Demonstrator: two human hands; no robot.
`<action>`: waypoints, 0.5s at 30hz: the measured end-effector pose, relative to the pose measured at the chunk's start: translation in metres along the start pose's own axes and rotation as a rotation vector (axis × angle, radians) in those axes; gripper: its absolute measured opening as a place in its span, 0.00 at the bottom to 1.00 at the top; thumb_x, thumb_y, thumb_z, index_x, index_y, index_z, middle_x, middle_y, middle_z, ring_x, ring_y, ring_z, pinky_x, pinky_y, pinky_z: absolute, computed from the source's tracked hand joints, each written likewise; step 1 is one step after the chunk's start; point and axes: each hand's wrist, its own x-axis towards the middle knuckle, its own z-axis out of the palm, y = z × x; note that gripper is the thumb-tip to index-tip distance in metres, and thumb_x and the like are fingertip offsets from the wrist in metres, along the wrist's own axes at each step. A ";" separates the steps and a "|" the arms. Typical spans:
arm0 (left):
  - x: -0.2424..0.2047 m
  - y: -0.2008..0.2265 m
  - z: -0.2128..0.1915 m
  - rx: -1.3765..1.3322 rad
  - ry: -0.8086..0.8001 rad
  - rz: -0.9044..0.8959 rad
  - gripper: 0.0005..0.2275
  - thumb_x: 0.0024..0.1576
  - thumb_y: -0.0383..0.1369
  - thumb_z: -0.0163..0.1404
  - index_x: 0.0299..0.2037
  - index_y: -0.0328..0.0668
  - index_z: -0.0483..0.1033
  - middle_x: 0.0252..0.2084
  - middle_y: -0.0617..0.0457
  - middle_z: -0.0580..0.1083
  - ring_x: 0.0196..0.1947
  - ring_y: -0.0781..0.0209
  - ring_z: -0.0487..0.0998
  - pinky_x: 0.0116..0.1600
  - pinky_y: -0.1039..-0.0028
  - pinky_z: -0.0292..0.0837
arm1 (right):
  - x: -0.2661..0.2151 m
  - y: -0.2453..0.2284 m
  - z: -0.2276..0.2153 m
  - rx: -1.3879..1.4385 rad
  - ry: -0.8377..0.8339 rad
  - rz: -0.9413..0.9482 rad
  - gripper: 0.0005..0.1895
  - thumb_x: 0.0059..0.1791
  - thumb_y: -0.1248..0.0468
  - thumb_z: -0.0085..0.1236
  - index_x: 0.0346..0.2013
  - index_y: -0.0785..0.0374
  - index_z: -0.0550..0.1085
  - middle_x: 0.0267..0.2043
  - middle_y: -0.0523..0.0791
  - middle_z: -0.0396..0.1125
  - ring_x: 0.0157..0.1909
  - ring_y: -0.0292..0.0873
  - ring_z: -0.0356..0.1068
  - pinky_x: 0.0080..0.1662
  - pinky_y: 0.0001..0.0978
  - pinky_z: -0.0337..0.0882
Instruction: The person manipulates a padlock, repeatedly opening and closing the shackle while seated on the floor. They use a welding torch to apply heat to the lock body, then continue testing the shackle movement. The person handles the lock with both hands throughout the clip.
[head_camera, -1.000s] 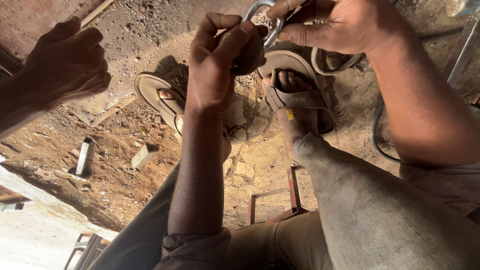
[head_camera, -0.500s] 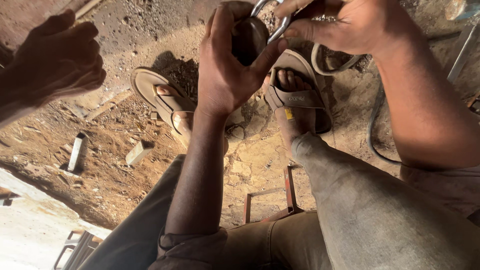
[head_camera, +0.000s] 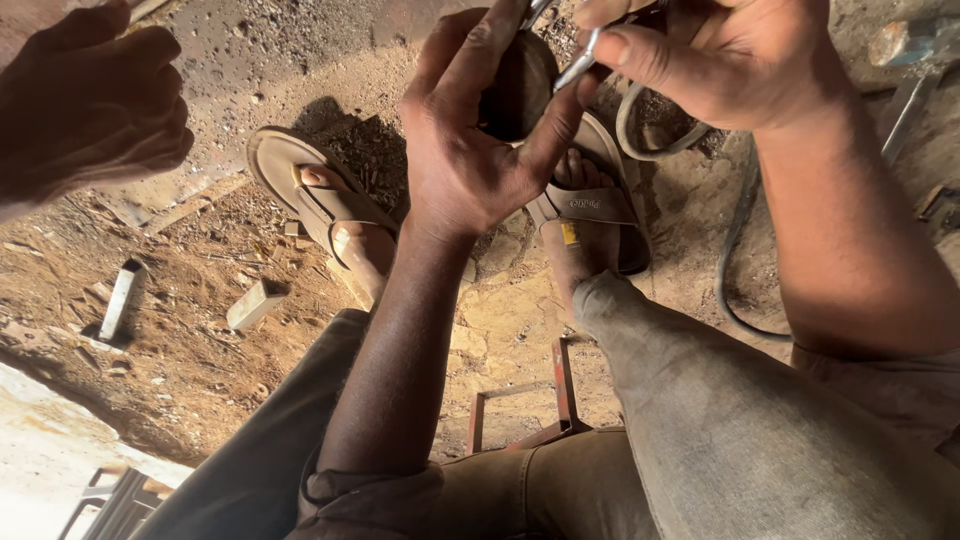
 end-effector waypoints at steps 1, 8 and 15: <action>-0.001 0.001 0.000 -0.013 0.011 0.012 0.28 0.63 0.40 0.66 0.67 0.38 0.66 0.52 0.46 0.75 0.47 0.62 0.83 0.50 0.75 0.86 | -0.002 0.002 0.003 0.047 0.018 0.016 0.05 0.64 0.72 0.58 0.55 0.69 0.72 0.51 0.49 0.73 0.51 0.40 0.76 0.51 0.26 0.81; -0.005 0.007 0.000 -0.055 0.059 -0.009 0.26 0.63 0.37 0.66 0.66 0.39 0.68 0.51 0.48 0.75 0.43 0.65 0.82 0.47 0.77 0.83 | -0.018 0.001 0.008 0.224 0.106 0.201 0.03 0.66 0.72 0.58 0.54 0.65 0.73 0.51 0.45 0.72 0.51 0.35 0.75 0.54 0.23 0.80; -0.005 0.008 0.002 -0.046 0.134 -0.016 0.26 0.60 0.37 0.67 0.65 0.40 0.70 0.48 0.50 0.74 0.43 0.65 0.82 0.46 0.77 0.83 | -0.002 -0.004 0.024 0.558 0.194 0.373 0.05 0.59 0.67 0.61 0.49 0.60 0.76 0.45 0.43 0.76 0.43 0.33 0.78 0.46 0.21 0.82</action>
